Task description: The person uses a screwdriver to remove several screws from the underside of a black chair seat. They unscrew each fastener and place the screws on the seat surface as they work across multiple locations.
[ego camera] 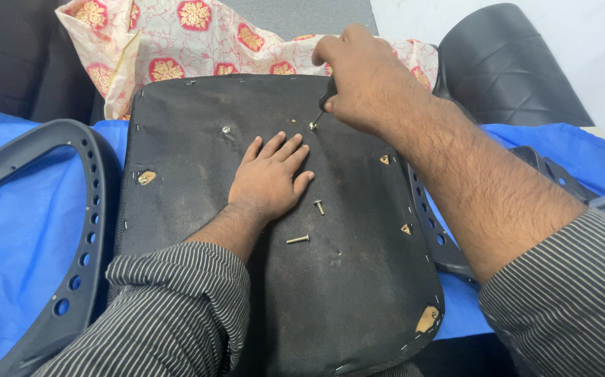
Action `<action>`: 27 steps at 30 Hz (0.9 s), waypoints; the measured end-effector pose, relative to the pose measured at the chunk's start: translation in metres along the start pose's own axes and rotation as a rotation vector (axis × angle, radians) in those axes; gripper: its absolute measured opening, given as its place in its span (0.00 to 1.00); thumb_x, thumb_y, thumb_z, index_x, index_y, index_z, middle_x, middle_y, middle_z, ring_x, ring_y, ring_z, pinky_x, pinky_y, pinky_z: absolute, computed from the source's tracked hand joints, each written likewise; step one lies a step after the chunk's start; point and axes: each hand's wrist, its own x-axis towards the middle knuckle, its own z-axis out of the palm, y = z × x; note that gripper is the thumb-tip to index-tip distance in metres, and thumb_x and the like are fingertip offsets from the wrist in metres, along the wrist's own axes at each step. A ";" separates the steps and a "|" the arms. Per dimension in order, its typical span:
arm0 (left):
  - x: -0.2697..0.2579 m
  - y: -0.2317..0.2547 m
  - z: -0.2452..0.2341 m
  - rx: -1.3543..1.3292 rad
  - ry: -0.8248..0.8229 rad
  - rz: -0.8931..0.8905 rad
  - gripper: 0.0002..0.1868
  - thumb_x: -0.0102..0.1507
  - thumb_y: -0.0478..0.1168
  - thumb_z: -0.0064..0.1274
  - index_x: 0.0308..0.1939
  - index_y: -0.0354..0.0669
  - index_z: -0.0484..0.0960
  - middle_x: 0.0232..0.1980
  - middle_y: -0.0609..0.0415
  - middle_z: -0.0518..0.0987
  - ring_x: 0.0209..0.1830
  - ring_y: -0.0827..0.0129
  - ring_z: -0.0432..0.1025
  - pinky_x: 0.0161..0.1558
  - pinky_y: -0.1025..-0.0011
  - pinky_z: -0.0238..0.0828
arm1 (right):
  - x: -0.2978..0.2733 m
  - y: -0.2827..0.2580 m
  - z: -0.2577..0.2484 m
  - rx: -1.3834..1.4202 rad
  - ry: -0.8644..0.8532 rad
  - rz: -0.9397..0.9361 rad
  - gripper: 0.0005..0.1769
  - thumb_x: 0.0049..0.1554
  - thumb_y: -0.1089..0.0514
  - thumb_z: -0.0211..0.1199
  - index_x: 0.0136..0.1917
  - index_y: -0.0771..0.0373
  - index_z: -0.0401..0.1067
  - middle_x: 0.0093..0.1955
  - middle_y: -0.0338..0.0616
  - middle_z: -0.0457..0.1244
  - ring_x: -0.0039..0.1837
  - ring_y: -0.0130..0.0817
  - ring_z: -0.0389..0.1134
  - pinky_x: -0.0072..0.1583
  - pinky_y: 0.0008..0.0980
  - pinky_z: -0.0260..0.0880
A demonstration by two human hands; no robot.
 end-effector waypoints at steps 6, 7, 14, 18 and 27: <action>0.000 0.001 -0.001 -0.001 -0.009 -0.003 0.33 0.70 0.62 0.27 0.76 0.59 0.58 0.81 0.63 0.52 0.82 0.68 0.42 0.78 0.55 0.30 | 0.001 -0.001 -0.004 0.025 -0.061 0.134 0.30 0.64 0.47 0.65 0.70 0.66 0.59 0.64 0.63 0.57 0.63 0.59 0.67 0.58 0.53 0.72; 0.000 0.001 0.000 0.002 -0.013 -0.004 0.33 0.70 0.63 0.27 0.76 0.59 0.58 0.81 0.63 0.52 0.81 0.69 0.42 0.78 0.55 0.30 | 0.002 0.000 -0.002 0.033 -0.049 0.125 0.30 0.63 0.48 0.66 0.69 0.66 0.60 0.64 0.63 0.57 0.62 0.58 0.67 0.58 0.52 0.72; 0.000 -0.001 0.001 -0.010 0.001 0.000 0.33 0.70 0.62 0.28 0.76 0.58 0.59 0.81 0.62 0.52 0.82 0.68 0.42 0.78 0.54 0.31 | 0.007 0.020 0.016 0.189 0.281 -0.016 0.27 0.58 0.56 0.75 0.63 0.64 0.64 0.57 0.55 0.64 0.62 0.51 0.68 0.62 0.48 0.69; 0.001 -0.002 0.002 -0.022 0.022 0.011 0.33 0.70 0.62 0.30 0.76 0.57 0.60 0.81 0.62 0.53 0.82 0.67 0.43 0.78 0.54 0.31 | 0.009 0.026 0.031 0.338 0.470 -0.139 0.28 0.57 0.61 0.76 0.65 0.63 0.65 0.59 0.53 0.64 0.61 0.51 0.68 0.60 0.46 0.70; 0.000 -0.004 0.006 -0.059 0.087 0.032 0.32 0.69 0.60 0.34 0.75 0.54 0.63 0.80 0.61 0.56 0.81 0.65 0.45 0.78 0.53 0.34 | 0.017 0.024 0.060 0.500 0.656 -0.083 0.25 0.63 0.59 0.73 0.70 0.55 0.68 0.57 0.48 0.58 0.58 0.40 0.66 0.56 0.35 0.74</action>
